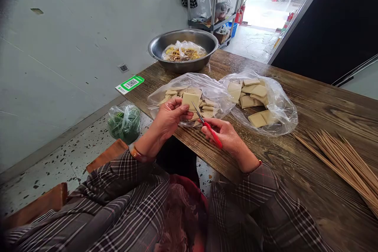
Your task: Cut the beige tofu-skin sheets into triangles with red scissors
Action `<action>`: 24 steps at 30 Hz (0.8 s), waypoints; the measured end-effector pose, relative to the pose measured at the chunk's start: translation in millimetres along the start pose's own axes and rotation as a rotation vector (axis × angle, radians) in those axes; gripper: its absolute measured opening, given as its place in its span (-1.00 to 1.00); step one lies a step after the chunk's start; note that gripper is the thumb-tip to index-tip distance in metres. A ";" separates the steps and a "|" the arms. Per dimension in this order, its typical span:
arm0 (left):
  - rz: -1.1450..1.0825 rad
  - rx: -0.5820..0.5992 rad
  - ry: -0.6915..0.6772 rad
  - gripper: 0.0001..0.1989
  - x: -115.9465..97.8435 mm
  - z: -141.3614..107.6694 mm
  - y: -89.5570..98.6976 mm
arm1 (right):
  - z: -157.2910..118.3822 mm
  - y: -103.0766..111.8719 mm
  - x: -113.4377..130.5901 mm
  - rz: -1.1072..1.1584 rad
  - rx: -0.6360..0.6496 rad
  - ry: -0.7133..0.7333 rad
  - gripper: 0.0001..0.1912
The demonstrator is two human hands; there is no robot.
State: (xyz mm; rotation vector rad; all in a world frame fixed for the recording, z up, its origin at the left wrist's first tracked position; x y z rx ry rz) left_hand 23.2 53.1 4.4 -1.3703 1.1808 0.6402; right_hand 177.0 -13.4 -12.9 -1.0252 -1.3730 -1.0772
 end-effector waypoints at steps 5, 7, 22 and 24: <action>0.005 -0.002 0.006 -0.58 0.8 -0.6 1.2 | 0.3 -0.1 2.3 -0.030 0.005 0.045 -0.42; -0.006 -0.007 0.008 -0.56 1.4 -0.3 2.7 | 0.5 0.2 3.2 -0.044 -0.001 0.057 -0.44; 0.066 0.100 0.066 -0.57 5.6 -3.3 -3.9 | 4.0 4.6 4.0 -0.182 -0.036 0.115 -0.47; 0.076 0.127 0.075 -0.57 6.7 -4.3 -6.5 | 4.1 5.2 4.3 -0.179 -0.037 0.125 -0.48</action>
Point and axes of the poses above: each hand's wrist, its own z-axis towards the middle knuckle, its own y-axis out of the back of the hand, x = y × z, the point moved 8 cm from there along z, towards the middle knuckle, and after that the axes turned 6 degrees about y, right-handed, at the moved point
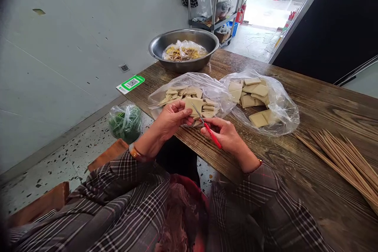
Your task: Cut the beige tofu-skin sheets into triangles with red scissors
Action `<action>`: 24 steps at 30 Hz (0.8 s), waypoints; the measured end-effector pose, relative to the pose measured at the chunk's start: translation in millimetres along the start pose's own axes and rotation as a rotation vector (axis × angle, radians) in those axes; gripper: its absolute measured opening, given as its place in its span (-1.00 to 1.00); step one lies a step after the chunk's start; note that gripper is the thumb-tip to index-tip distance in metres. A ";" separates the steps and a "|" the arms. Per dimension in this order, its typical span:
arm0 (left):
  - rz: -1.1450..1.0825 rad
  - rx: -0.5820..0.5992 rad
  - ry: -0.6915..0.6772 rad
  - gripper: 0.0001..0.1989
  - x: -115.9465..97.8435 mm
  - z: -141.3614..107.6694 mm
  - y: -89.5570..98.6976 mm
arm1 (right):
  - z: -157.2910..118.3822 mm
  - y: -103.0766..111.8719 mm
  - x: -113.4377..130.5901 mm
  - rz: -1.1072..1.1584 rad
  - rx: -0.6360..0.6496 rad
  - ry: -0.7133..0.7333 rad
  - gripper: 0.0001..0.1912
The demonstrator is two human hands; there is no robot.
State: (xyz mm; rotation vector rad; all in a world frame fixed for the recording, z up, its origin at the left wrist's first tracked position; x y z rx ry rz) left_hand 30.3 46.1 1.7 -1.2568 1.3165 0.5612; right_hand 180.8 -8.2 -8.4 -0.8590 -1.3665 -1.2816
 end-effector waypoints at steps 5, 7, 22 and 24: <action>0.009 0.009 0.018 -0.59 -0.8 -0.1 0.3 | -0.6 2.3 4.3 -0.008 -0.019 0.043 -0.55; 0.017 0.005 0.024 -0.61 -1.1 0.1 1.3 | -0.6 3.8 6.1 -0.022 -0.034 0.064 -0.57; 0.075 -0.055 -0.017 -0.70 -3.4 1.0 4.6 | 0.6 3.9 2.5 -0.083 -0.088 0.085 -0.54; 0.079 -0.046 -0.023 -0.68 -2.7 1.0 3.5 | 0.2 3.7 4.3 -0.105 -0.080 0.092 -0.54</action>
Point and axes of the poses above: each hand's wrist, its own z-axis towards the middle knuckle, its own y-axis out of the back of the hand, x = y × z, the point moved 8 cm from there along z, towards the middle knuckle, and after that the axes turned 6 degrees about y, right-handed, at the moved point
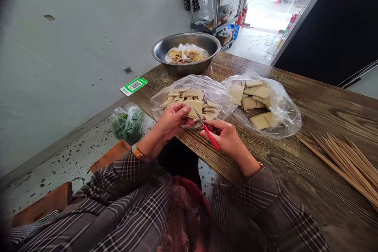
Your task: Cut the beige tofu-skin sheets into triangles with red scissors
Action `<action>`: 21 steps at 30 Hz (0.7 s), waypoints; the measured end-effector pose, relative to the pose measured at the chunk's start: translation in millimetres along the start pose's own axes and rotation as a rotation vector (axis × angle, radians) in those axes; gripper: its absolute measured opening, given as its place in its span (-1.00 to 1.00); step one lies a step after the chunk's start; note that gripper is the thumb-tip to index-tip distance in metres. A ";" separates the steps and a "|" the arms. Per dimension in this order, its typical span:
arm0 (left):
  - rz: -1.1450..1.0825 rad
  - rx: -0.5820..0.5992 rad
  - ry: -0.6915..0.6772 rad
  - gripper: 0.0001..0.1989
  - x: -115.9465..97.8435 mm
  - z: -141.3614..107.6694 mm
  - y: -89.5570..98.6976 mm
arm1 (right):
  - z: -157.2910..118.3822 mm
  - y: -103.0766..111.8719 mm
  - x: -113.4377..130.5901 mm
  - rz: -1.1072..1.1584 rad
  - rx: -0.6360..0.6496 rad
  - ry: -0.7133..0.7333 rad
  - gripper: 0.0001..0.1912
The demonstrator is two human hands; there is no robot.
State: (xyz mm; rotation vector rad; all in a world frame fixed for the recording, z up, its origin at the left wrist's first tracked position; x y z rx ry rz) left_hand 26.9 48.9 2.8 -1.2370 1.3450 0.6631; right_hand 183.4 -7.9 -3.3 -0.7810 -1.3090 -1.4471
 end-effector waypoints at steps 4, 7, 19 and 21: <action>0.012 0.064 0.005 -0.63 4.9 -1.5 -8.2 | -0.2 -0.5 1.8 0.011 0.012 0.003 -0.51; 0.019 0.095 0.025 -0.62 8.3 -3.4 -13.5 | -0.3 -0.8 0.9 0.021 0.014 -0.005 -0.48; 0.029 0.091 0.036 -0.64 6.0 -3.2 -15.1 | -0.8 -0.9 -1.9 0.080 -0.009 -0.037 -0.48; 0.044 0.101 0.046 -0.65 7.0 -3.0 -15.9 | -0.7 -1.1 -0.9 0.093 0.002 -0.041 -0.48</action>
Point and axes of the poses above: each hand's wrist, its own z-axis towards the middle knuckle, its own y-axis out of the back of the hand, x = y × z, the point moved 8 cm from there along z, towards the middle knuckle, and after that the axes turned 6 degrees about y, right-handed, at the moved point
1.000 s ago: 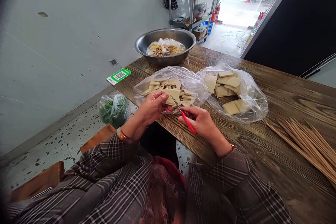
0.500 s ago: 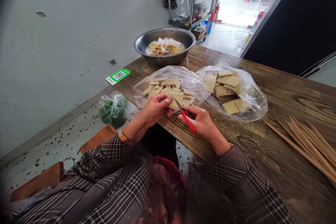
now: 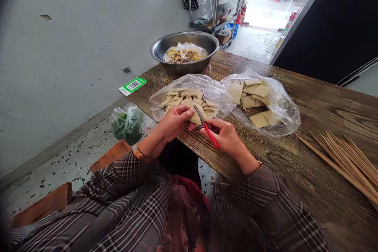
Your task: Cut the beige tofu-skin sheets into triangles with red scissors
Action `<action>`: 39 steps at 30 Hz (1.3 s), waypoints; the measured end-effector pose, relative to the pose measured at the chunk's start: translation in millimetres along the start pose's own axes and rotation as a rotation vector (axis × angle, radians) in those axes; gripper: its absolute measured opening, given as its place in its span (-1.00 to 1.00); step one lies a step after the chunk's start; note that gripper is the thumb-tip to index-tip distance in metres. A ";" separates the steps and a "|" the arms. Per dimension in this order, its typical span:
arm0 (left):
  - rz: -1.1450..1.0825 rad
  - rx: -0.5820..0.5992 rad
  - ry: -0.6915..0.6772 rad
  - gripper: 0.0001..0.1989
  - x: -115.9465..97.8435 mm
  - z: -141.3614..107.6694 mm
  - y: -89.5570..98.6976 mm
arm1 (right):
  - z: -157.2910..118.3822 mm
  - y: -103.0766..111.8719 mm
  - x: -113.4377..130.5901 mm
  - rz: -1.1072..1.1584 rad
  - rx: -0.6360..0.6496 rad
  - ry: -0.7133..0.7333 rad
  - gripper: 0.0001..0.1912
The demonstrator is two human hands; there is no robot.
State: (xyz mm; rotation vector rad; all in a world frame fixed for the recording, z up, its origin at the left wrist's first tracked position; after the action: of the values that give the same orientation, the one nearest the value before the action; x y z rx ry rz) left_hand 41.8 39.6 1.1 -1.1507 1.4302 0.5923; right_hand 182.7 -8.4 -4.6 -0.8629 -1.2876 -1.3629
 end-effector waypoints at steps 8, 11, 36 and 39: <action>0.036 0.060 0.045 -0.67 3.3 5.5 -5.1 | 2.7 7.7 -5.9 0.006 -0.065 -0.059 -0.56; 0.039 0.009 0.035 -0.65 3.0 13.9 4.0 | 3.9 13.9 -14.7 0.051 -0.134 -0.110 -0.44; 1.675 -0.198 -0.417 -0.74 -6.0 6.5 -1.5 | 1.9 15.6 -16.1 0.137 -0.191 -0.128 -0.34; 1.534 -0.228 -0.414 -0.78 -9.6 10.5 7.1 | 1.8 16.7 -14.7 0.125 -0.191 -0.116 -0.35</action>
State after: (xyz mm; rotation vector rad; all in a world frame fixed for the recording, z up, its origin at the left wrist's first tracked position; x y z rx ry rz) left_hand 38.9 54.4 6.1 0.1785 1.6811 1.9251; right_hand 201.8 -2.1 -14.4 -1.1493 -1.1823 -1.3678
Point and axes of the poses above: each hand's wrist, its own z-axis towards the middle knuckle, its own y-axis out of the back of the hand, x = y × z, the point moved 8 cm from there along z, towards the middle knuckle, and after that the axes turned 6 degrees about y, right-handed, at the moved point
